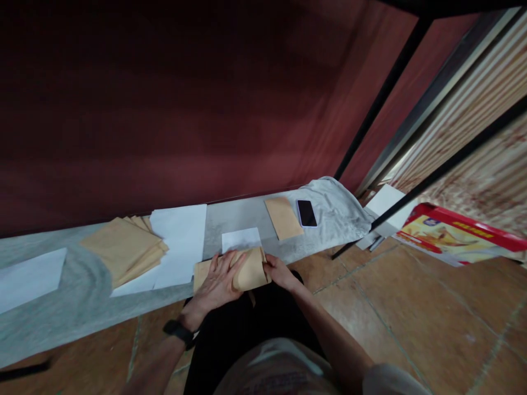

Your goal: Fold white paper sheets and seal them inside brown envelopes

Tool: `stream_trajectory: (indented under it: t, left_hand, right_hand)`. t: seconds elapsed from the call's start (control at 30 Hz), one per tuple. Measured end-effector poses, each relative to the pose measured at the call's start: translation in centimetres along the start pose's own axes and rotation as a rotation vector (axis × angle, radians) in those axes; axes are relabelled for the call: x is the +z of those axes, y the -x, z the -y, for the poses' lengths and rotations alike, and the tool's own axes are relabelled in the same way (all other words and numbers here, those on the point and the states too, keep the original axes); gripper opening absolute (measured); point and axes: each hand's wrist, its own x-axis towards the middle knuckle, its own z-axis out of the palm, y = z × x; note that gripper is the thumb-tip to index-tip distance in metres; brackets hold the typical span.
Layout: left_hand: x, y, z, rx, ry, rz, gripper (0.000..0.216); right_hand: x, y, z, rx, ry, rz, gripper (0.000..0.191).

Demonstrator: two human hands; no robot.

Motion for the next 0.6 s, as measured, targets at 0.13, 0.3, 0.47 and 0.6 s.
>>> stream_trajectory:
  t: [0.13, 0.3, 0.47, 0.6]
  left_hand:
    - [0.4, 0.8, -2.0, -0.051, -0.015, -0.026, 0.102]
    - [1.6, 1.8, -4.1, -0.103, -0.046, -0.018, 0.101]
    - [2.0, 2.0, -4.7, -0.116, -0.057, -0.007, 0.103]
    - [1.6, 2.0, -5.1, -0.105, -0.051, 0.003, 0.102]
  right_hand:
    - [-0.7, 0.9, -0.7, -0.009, 0.200, -0.100, 0.018]
    - [-1.1, 3.0, -0.6, -0.123, 0.619, -0.318, 0.019]
    - [-0.4, 4.4, 0.4, -0.203, 0.699, -0.263, 0.023]
    - [-0.6, 4.5, 0.8, -0.056, 0.092, -0.125, 0.034]
